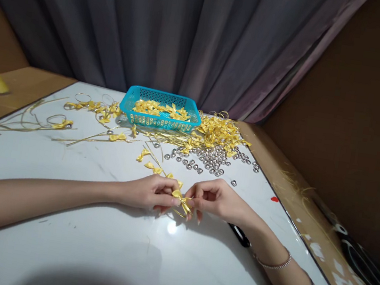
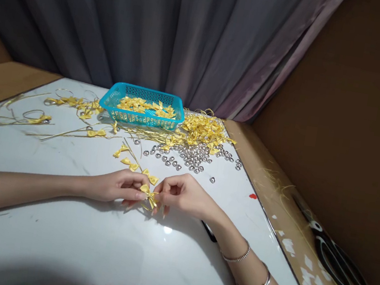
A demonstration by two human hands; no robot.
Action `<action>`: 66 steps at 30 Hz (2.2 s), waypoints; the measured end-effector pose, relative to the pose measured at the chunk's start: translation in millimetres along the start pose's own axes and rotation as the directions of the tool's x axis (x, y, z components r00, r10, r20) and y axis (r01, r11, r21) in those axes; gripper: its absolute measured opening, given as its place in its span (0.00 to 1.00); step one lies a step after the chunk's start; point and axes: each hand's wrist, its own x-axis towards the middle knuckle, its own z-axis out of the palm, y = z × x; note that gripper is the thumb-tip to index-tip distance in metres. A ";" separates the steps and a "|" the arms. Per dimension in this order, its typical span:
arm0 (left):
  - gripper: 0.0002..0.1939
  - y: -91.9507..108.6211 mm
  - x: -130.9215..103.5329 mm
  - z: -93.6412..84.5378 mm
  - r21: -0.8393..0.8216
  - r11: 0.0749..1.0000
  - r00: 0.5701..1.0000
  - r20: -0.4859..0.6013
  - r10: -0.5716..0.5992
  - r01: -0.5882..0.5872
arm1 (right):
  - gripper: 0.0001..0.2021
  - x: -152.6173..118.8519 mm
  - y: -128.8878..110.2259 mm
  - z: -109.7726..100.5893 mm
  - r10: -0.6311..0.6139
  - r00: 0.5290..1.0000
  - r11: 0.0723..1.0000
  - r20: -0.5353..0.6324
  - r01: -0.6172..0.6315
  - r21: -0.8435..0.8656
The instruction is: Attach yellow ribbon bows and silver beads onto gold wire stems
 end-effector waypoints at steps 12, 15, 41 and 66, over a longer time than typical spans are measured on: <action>0.15 5.0 -2.7 -0.7 0.084 0.996 1.000 0.010 -0.025 0.024 | 0.13 -1.6 -4.8 -6.7 -0.085 0.972 0.994 -0.218 0.066 -0.092; 0.15 6.9 -2.3 -1.5 0.077 0.996 0.999 0.000 -0.041 0.041 | 0.11 -8.0 -12.2 -19.4 -0.179 0.902 0.982 -0.393 0.190 -0.009; 0.16 2.4 1.8 4.3 -0.221 0.973 0.958 -0.255 -0.129 0.072 | 0.11 2.6 -1.1 4.4 0.237 0.971 0.932 -0.029 -0.219 0.287; 0.11 4.0 -0.3 4.0 -0.149 0.989 0.985 -0.167 -0.047 0.022 | 0.03 2.5 6.2 4.9 -0.214 0.908 0.963 -0.359 0.135 -0.233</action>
